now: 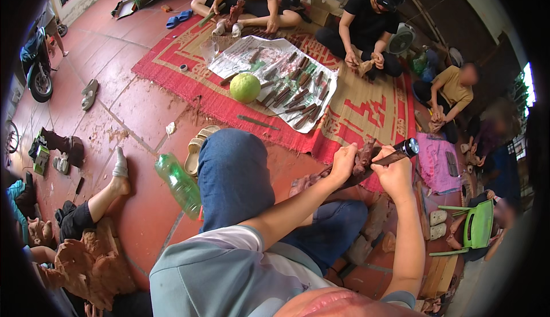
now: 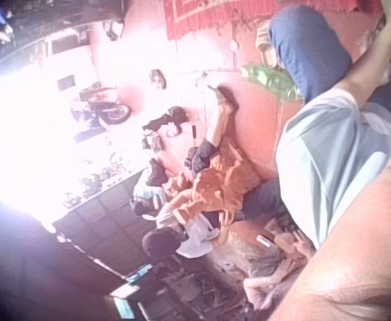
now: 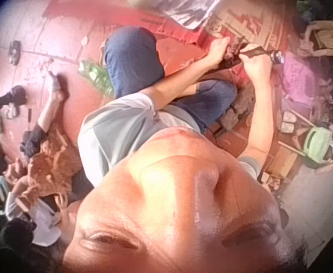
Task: The person sits cross-legged on a mat and carves a dark wooden figurine using a small metal chisel. They hold the figurine in their left hand and use the chisel in their right hand to shape the details, occasionally rotating the object to access different sides.
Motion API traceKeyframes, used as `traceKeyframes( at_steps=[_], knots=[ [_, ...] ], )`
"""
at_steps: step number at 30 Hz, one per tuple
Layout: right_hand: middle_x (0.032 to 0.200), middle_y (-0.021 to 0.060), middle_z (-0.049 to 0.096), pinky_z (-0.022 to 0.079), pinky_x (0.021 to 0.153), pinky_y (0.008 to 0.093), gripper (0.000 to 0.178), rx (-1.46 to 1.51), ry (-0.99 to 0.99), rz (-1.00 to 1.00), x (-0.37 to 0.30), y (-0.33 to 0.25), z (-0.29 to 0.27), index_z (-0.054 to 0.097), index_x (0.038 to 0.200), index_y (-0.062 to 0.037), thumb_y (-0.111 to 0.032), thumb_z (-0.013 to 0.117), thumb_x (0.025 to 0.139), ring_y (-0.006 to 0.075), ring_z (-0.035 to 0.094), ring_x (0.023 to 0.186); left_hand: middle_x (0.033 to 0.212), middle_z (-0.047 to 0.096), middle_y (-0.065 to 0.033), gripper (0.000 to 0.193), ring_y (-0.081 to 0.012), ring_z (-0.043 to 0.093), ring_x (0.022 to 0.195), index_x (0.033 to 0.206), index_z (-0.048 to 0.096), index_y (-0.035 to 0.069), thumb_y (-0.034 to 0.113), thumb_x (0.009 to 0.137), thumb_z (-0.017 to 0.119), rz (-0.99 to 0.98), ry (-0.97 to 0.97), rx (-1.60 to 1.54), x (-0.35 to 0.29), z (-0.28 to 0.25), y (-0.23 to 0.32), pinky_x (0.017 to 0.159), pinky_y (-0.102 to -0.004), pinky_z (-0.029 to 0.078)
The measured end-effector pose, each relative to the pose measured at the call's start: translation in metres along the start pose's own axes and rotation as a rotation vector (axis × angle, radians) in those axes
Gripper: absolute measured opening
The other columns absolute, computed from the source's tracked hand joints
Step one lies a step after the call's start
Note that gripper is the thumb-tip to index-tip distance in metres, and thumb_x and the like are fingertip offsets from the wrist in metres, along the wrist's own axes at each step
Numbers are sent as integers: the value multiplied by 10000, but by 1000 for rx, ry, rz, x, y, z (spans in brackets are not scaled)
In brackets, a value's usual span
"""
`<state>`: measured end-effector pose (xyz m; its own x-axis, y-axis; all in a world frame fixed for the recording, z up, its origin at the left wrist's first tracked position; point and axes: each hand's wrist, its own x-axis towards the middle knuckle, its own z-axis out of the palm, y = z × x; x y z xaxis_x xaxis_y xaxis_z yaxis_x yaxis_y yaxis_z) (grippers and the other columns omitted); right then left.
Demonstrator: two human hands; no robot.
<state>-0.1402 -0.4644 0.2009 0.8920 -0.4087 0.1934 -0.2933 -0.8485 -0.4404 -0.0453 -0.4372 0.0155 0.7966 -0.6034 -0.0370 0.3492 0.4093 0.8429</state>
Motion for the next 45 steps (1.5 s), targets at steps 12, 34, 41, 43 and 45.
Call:
traceKeyframes(
  at_steps=[12,34,41,43,45],
  knots=[
    [737,137,602,503,775,340,177,20,-9,-106,3,-1,-4,600,718,7,16,727,594,272,626,766,683,606,-13,387,-85,512,582,761,630,23,301,976,469,13,-33,-126,9,-2,-18,548,-256,410],
    [887,169,648,482,795,341,168,100,-36,-25,1,5,-7,625,724,10,13,744,607,275,598,1100,704,604,-7,355,-83,508,605,785,632,22,284,969,480,7,-20,-92,7,-6,-10,573,-258,414],
    [817,153,646,483,799,355,157,80,-55,-129,-5,20,-6,624,748,10,22,729,632,285,605,1096,723,631,-21,353,-98,549,614,795,640,20,272,970,467,-4,-37,-78,4,-6,-9,576,-253,429],
    [814,154,644,481,803,352,156,96,-29,-123,-1,14,-2,620,746,11,22,728,633,297,612,1075,729,633,-23,346,-98,552,612,807,641,23,268,972,462,-53,-36,-97,11,-9,-5,569,-247,427],
    [831,155,644,477,816,352,153,91,-10,-180,-1,13,1,611,742,14,28,723,638,307,618,1050,620,527,-37,385,-122,461,576,705,555,-4,274,953,458,-34,18,-129,11,-6,-9,561,-312,378]
  ],
)
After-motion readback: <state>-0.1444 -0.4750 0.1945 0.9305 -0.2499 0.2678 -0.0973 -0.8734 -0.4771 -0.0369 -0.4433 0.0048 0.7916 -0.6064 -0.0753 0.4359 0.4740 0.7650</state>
